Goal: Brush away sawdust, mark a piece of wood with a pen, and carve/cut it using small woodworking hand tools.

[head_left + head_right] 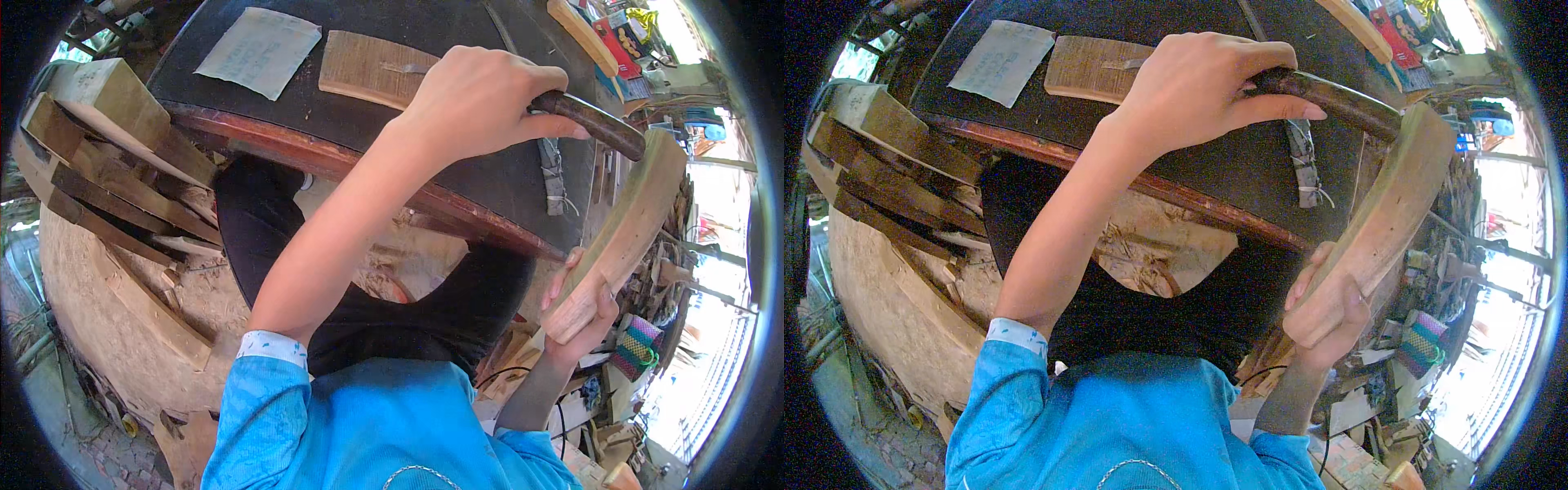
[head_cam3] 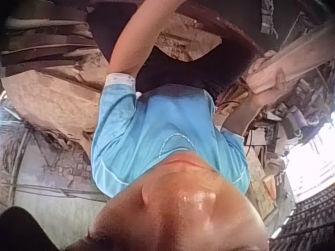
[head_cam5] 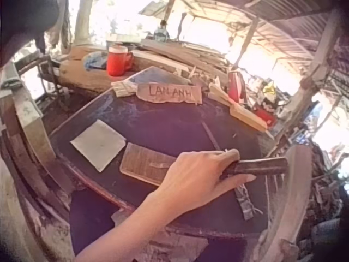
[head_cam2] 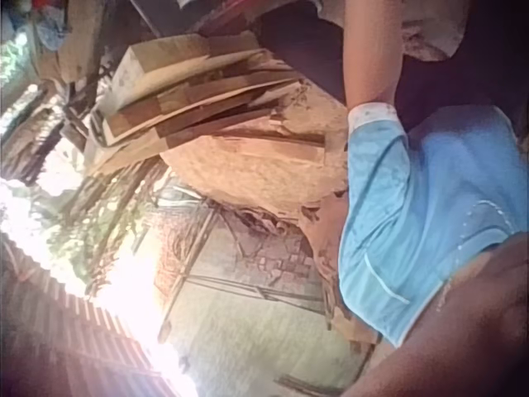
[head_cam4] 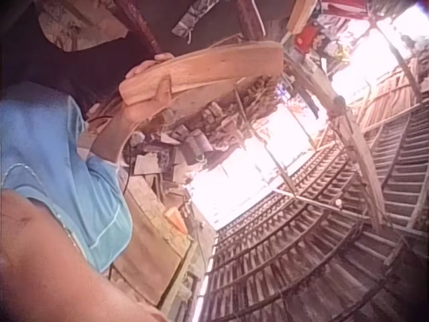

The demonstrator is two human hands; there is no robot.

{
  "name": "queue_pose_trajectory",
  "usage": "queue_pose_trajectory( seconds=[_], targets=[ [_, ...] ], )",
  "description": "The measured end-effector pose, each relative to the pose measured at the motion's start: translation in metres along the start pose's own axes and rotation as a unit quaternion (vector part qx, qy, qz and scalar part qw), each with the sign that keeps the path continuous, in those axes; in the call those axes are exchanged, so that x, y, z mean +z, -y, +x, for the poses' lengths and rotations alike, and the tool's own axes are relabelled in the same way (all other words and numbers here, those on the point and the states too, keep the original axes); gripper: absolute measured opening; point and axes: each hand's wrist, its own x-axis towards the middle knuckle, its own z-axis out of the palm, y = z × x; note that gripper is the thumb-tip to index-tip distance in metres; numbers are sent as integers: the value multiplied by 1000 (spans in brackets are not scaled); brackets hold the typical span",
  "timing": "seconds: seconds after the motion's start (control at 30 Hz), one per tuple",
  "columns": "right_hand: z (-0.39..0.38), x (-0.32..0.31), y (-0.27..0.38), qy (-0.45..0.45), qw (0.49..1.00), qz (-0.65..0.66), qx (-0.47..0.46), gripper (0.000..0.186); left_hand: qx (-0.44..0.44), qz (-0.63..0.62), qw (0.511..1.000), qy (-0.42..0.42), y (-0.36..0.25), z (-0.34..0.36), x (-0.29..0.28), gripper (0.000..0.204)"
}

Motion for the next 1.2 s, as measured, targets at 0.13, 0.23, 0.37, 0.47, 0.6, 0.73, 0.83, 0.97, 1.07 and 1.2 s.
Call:
queue_pose_trajectory(
  seconds=[0.13,0.23,0.37,0.47,0.6,0.73,0.83,0.97,1.07,1.2],
  targets=[
    [8,-23,22,37,999,6,25,63,-30,-46,998,-6,-1,2,-6,56],
    [10,-5,42,-56,990,68,-109,59,-47,-95,993,-44,0,7,-4,57],
    [17,-15,21,10,999,19,-43,61,-59,-98,991,-72,1,5,-6,61],
    [6,-20,54,7,998,3,68,65,-70,-49,995,-54,2,3,-6,61],
    [37,12,58,-66,974,85,-201,65,-54,-49,995,-66,0,5,-2,61],
    [16,-15,56,53,989,-75,118,63,-45,-47,994,-89,8,3,-7,61],
    [29,6,71,-25,993,68,-88,70,-40,-57,994,-85,3,9,0,61],
    [28,7,41,104,991,-68,45,64,-76,-28,995,-62,9,0,-8,61],
    [40,-1,36,24,998,62,-19,66,-48,-34,996,-70,6,5,-7,62],
    [43,-24,30,147,973,162,71,65,-54,-75,995,-35,-4,9,-32,50]
  ],
)
